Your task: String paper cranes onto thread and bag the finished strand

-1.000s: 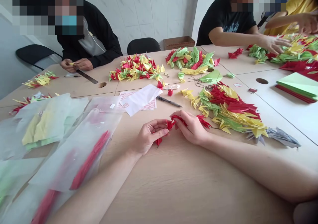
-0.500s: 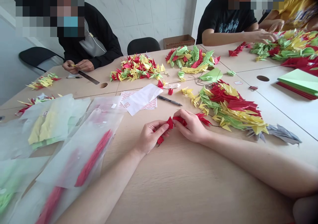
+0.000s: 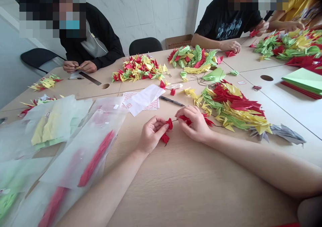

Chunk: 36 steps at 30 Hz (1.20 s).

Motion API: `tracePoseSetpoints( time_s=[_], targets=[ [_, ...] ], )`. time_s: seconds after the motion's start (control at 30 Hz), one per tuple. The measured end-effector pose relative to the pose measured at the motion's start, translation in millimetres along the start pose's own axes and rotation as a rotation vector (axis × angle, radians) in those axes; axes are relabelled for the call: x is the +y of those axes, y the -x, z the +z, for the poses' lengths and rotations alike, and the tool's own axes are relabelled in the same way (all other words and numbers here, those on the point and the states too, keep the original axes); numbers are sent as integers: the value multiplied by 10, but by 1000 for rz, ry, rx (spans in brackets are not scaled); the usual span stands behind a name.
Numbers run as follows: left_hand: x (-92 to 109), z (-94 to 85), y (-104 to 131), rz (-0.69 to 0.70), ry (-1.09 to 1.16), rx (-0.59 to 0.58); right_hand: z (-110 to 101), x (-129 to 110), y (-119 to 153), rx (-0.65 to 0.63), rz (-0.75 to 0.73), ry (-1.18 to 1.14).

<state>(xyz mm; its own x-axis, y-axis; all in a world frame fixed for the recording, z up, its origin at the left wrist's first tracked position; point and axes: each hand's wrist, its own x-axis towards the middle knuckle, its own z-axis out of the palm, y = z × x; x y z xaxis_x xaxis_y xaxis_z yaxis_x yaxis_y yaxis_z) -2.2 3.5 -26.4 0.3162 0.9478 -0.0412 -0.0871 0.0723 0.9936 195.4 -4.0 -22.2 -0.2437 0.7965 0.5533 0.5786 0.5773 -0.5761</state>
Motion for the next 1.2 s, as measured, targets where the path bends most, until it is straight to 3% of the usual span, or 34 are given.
tracePoseSetpoints(
  time_s=[0.13, 0.4, 0.63, 0.73, 1.2],
  targets=[
    [1, 11, -15, 112, -40, 83, -5, -17, 9, -31, -63, 69],
    [-46, -4, 3, 199, -179, 62, 73, 33, 2, -26, -140, -48],
    [-1, -53, -14, 117, -162, 10, 49, -24, -17, -97, 68, -281],
    [8, -60, -10, 78, -116, -31, 49, -57, -20, -127, 94, -294],
    [19, -24, 0, 230, -277, -37, 53, -88, -11, -103, 118, -277]
  ],
)
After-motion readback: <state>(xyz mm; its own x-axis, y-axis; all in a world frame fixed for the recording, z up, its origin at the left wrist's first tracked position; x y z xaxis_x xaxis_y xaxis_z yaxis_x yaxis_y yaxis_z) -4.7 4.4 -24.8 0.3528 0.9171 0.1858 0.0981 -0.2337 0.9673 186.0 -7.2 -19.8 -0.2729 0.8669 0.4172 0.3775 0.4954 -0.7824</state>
